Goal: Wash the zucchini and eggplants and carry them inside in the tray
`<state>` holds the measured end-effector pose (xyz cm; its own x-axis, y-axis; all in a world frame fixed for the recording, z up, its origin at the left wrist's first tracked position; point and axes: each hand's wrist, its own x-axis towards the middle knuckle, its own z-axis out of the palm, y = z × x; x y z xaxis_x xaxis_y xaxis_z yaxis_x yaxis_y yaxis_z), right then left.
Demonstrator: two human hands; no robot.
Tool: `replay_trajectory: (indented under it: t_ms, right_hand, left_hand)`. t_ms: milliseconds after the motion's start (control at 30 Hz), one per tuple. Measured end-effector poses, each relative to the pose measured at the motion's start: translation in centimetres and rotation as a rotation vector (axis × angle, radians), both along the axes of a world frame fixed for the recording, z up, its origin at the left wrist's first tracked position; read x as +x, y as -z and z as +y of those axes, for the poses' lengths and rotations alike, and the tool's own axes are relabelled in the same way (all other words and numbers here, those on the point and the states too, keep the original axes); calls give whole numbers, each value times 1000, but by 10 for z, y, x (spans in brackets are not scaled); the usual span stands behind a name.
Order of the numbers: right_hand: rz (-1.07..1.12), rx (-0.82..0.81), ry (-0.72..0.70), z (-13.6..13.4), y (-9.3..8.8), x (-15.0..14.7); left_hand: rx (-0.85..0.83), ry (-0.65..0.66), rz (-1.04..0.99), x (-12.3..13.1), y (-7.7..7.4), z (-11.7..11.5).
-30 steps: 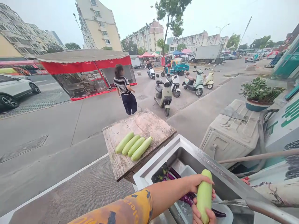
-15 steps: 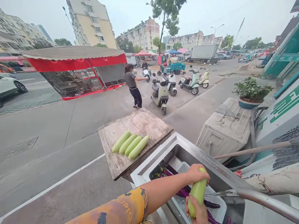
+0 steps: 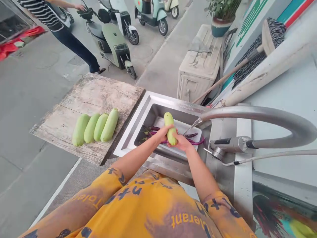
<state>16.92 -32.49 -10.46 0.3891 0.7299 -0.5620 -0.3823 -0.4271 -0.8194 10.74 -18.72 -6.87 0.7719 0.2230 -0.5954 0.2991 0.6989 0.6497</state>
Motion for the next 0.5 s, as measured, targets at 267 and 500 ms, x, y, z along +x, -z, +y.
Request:
replay_trajectory:
  t_ms: [267, 500]
  right_hand:
    - [-1030, -566, -515, 12, 86, 14]
    - [-1075, -770, -697, 27, 106, 48]
  left_hand:
    - [205, -158, 13, -85, -27, 77]
    - [120, -79, -38, -156, -33, 66]
